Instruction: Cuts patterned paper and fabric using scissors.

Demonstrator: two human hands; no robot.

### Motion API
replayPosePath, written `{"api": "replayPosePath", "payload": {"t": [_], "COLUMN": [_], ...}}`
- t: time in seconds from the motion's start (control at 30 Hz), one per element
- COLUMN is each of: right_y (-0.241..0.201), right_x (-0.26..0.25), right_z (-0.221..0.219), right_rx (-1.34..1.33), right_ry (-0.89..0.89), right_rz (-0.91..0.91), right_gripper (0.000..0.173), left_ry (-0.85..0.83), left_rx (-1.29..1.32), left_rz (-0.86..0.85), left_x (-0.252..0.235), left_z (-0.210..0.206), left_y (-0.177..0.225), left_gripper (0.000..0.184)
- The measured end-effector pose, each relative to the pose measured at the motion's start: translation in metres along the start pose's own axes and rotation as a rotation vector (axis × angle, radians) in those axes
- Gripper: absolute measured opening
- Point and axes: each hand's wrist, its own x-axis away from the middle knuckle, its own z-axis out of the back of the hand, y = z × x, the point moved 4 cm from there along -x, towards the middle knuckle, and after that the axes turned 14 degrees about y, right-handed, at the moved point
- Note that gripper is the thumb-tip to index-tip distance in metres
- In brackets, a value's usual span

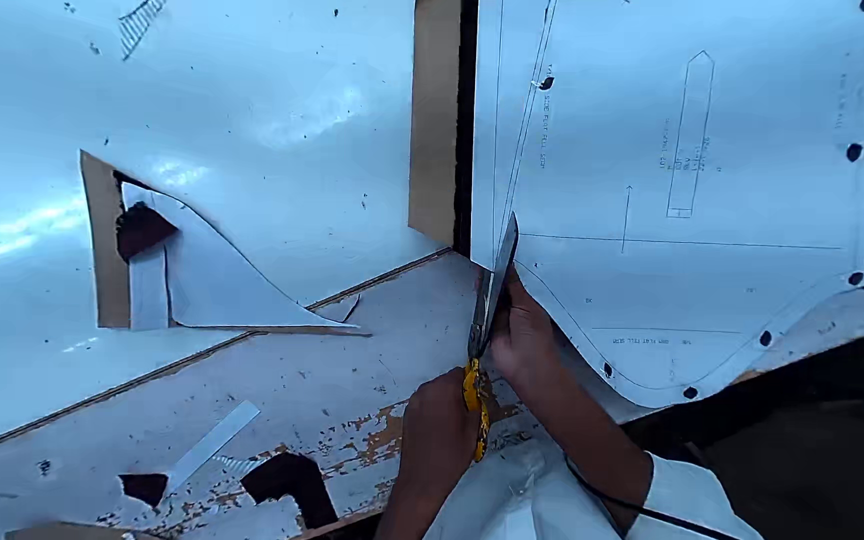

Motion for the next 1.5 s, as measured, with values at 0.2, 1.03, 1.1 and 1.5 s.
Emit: {"api": "replayPosePath", "payload": {"t": [0.2,1.03,1.1,1.5], "right_y": [0.001,0.003,0.003,0.003], "right_x": [0.0,0.003,0.004,0.006], "right_z": [0.002,0.005,0.005,0.007], "right_rx": [0.016,0.019,0.025,0.052], "right_ry": [0.038,0.073,0.067,0.073], "right_rz": [0.014,-0.007,-0.002,0.026], "right_gripper": [0.026,0.024,0.024,0.023], "left_ry": [0.019,-0.047,-0.06,-0.062], "left_rx": [-0.009,0.141,0.157,0.209], "left_rz": [-0.014,0.058,0.06,0.047], "left_x": [-0.001,0.002,0.001,0.003], "left_z": [0.0,0.0,-0.001,-0.003], "left_y": [-0.005,-0.011,-0.012,-0.016], "left_gripper": [0.013,0.017,0.017,0.017]}}
